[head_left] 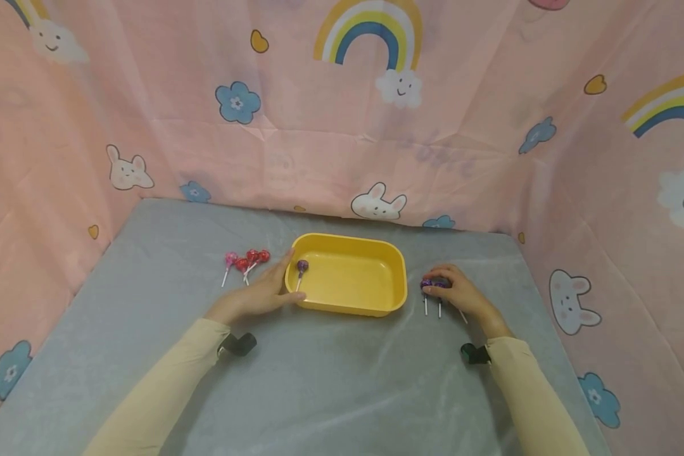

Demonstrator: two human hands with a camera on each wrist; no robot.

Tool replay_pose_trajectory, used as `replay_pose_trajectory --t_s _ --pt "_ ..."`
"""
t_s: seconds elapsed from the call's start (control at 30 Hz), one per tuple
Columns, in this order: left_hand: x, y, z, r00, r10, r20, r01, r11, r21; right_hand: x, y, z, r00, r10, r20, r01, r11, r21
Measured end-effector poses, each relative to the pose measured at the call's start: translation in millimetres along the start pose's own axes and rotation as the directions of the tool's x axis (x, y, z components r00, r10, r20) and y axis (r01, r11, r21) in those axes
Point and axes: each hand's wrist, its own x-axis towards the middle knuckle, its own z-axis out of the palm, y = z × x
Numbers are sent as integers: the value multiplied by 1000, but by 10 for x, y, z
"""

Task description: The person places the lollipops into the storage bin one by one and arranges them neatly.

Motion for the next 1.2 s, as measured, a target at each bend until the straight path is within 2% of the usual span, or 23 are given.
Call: replay_pose_trajectory --t_s 0.2,0.53,0.77,1.2 --pt "10 -23 4 1000 19 -10 -19 1000 5 1 -10 0 1000 -13 1 13 1000 1" --pt "80 -92 35 1000 8 -13 -8 1000 8 6 10 -10 999 -33 -20 33 999 9" --pt "71 -83 26 1000 -9 3 9 1000 -1 13 9 24 999 -25 -34 25 1000 -7" --pt "30 -32 24 1000 6 -10 -6 1000 0 2 -15 56 999 -10 -52 10 1000 6"
